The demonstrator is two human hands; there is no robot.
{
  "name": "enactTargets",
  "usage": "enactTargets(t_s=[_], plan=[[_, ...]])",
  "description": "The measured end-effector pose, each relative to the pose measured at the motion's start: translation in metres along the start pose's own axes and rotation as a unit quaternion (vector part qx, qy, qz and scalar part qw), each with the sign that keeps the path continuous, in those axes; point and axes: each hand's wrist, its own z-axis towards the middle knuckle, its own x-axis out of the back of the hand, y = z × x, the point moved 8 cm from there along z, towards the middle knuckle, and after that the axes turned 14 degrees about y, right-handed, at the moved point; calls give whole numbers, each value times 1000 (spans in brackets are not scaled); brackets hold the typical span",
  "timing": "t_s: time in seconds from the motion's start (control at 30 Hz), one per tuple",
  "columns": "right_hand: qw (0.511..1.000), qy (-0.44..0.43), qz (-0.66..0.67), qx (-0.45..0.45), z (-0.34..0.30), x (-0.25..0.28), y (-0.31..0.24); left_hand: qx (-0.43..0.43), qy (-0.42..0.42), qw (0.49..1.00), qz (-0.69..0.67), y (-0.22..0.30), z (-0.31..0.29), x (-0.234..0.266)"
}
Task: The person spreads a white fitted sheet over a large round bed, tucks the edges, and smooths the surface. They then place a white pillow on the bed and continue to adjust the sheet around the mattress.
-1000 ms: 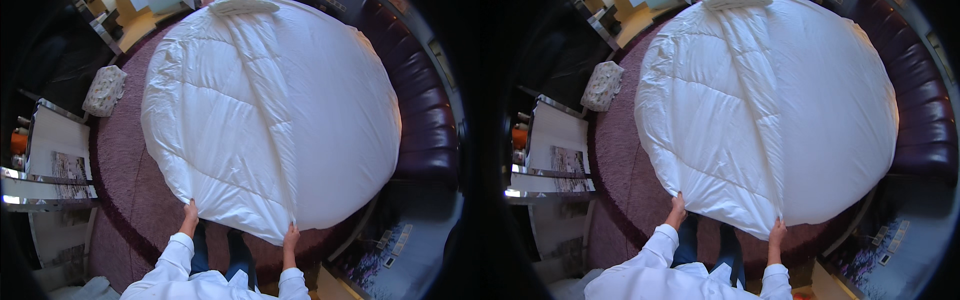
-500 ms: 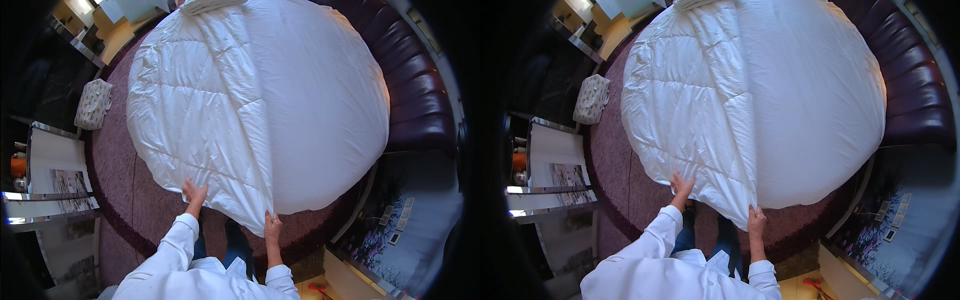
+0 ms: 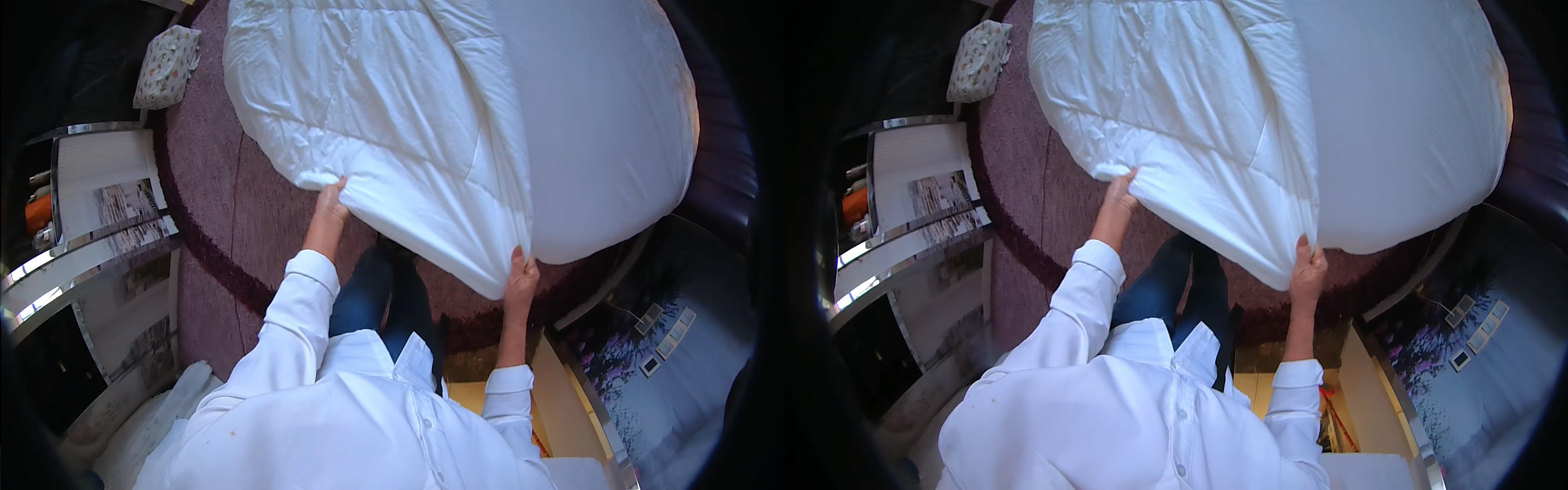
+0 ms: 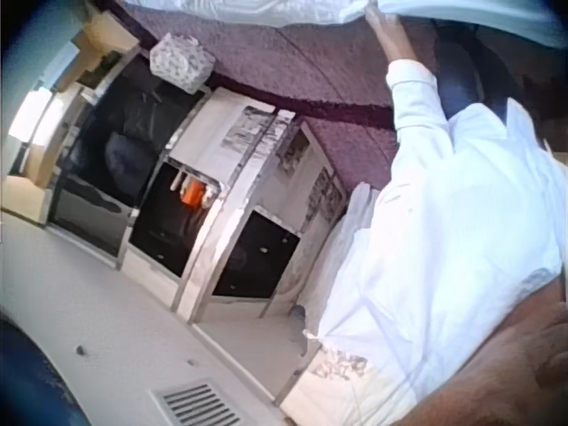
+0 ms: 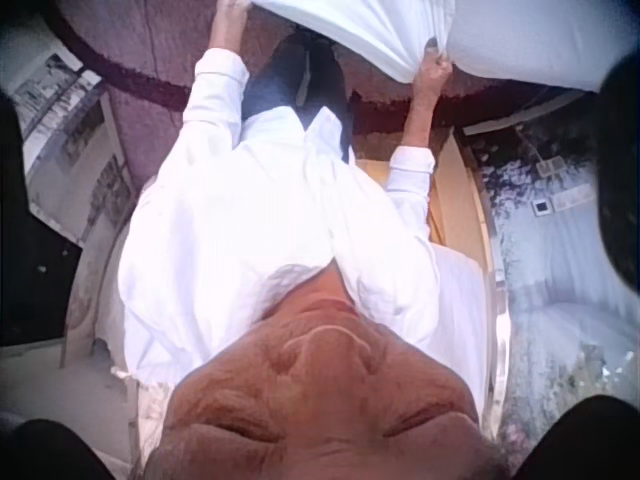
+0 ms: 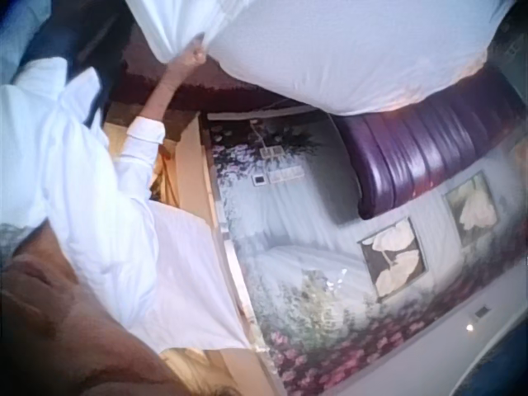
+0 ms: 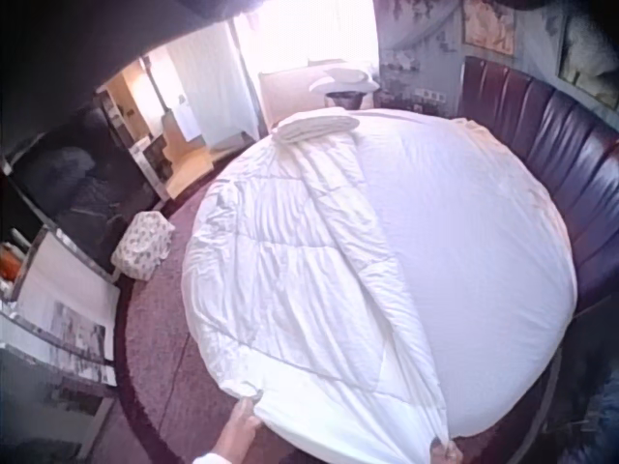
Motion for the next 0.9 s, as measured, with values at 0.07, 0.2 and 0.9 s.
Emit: enactTargets(t_s=[0.07,0.2,0.9], plan=[[1000,5,-5,2,11,5,-11,-33,-21,999,-26,31,-40,-8],[993,37,103,-47,42,-4,-66,-116,7,993,-18,94,-138,-37],[999,40,-21,3,-32,-7,-2,-266,44,930,251,38,-56,78]])
